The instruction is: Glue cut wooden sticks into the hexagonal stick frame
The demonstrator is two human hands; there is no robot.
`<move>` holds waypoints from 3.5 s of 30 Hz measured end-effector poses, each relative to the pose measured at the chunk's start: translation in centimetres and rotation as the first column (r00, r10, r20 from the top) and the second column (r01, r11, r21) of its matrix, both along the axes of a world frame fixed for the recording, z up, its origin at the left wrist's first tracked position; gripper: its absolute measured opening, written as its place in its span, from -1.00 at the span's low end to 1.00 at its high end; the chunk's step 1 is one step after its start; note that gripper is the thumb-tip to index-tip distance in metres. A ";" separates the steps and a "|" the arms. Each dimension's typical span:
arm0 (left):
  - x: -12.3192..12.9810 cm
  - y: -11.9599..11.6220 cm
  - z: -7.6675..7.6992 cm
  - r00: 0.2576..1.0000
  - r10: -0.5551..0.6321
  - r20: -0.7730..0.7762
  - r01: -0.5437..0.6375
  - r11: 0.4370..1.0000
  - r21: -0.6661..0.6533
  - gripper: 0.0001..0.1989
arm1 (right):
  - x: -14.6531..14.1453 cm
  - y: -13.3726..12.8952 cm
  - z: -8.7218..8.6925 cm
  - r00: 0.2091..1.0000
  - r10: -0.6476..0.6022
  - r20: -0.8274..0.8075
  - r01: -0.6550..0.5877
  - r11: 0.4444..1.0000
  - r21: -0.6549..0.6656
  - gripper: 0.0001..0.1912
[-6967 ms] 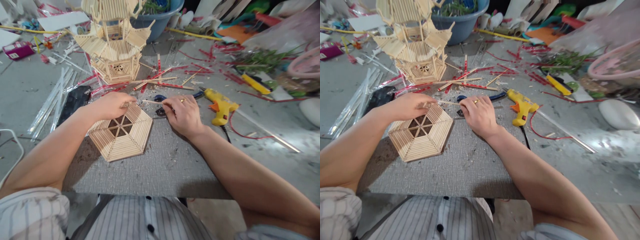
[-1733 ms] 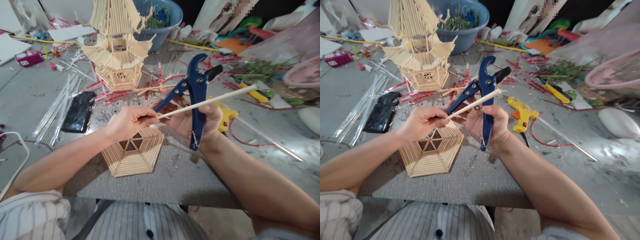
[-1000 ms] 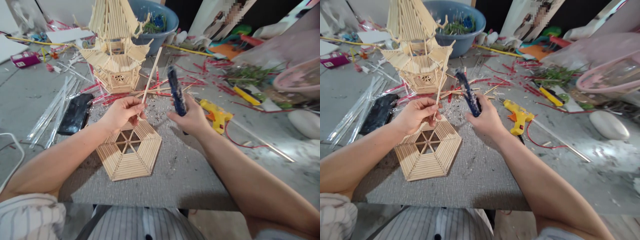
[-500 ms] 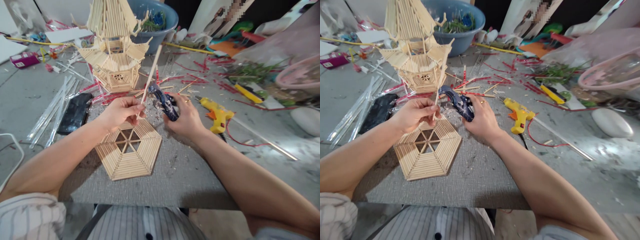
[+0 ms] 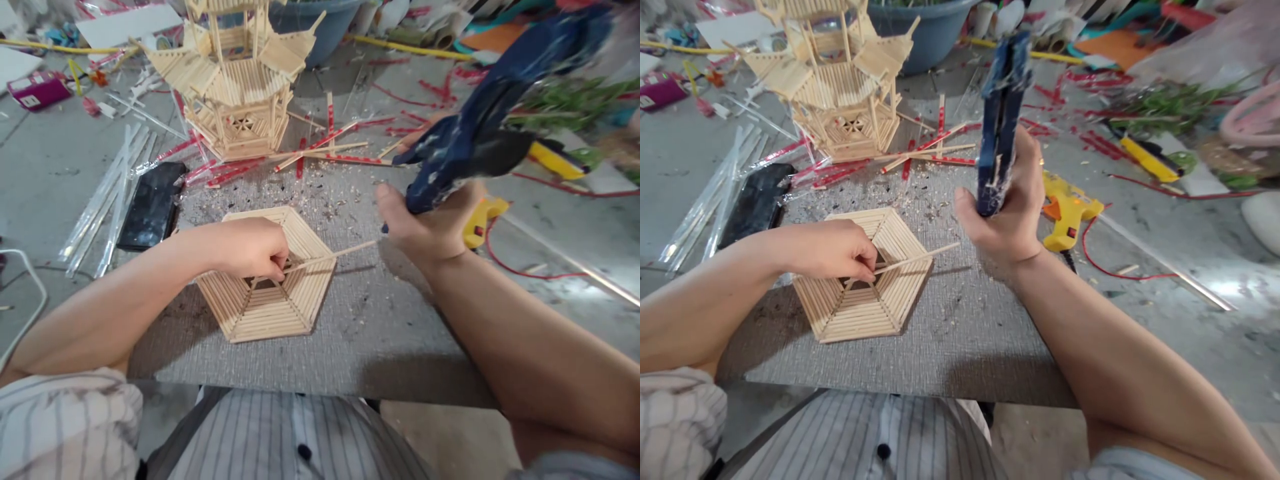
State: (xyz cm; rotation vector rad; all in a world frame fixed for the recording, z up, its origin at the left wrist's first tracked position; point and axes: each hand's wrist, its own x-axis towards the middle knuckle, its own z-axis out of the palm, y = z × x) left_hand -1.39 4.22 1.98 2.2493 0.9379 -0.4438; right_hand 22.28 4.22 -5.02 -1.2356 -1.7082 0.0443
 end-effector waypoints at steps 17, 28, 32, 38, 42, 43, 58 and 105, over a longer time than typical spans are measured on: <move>0.0 -0.8 -0.8 0.994 -0.110 0.028 0.109 0.993 0.042 -0.90 | -0.1 -0.1 0.3 0.989 0.063 0.134 -0.082 0.987 0.140 -0.42; 0.0 -0.9 -0.3 0.991 -0.132 -0.019 0.132 0.991 0.030 -0.86 | -0.1 -0.2 0.0 0.967 0.109 0.229 -0.154 0.970 0.188 -0.29; -0.2 -0.8 -0.6 0.989 -0.146 -0.020 0.148 0.985 0.091 -0.85 | -0.1 -0.2 0.1 0.965 0.122 0.230 -0.170 0.965 0.200 -0.28; -0.2 -0.8 -0.4 0.981 -0.184 -0.059 0.189 0.979 0.078 -0.81 | -0.3 -0.4 0.5 0.969 0.118 0.217 -0.160 0.970 0.184 -0.37; -0.1 -0.9 -0.1 0.979 -0.187 -0.084 0.192 0.979 0.067 -0.77 | -0.5 -0.6 0.8 0.970 0.091 0.226 -0.132 0.976 0.173 -0.43; 0.0 -0.9 0.0 0.978 -0.186 -0.093 0.192 0.979 0.067 -0.77 | -0.6 -0.6 0.8 0.970 0.092 0.226 -0.133 0.976 0.175 -0.44; 0.1 -1.2 0.2 0.968 -0.197 -0.155 0.213 0.973 0.095 -0.74 | -0.6 -0.6 0.8 0.971 0.099 0.219 -0.131 0.982 0.135 -0.41; -0.3 1.6 -2.5 0.254 0.620 0.742 -0.469 0.750 -0.466 -0.87 | -3.0 -1.2 1.9 0.886 0.231 0.403 -0.066 0.922 -0.383 -0.39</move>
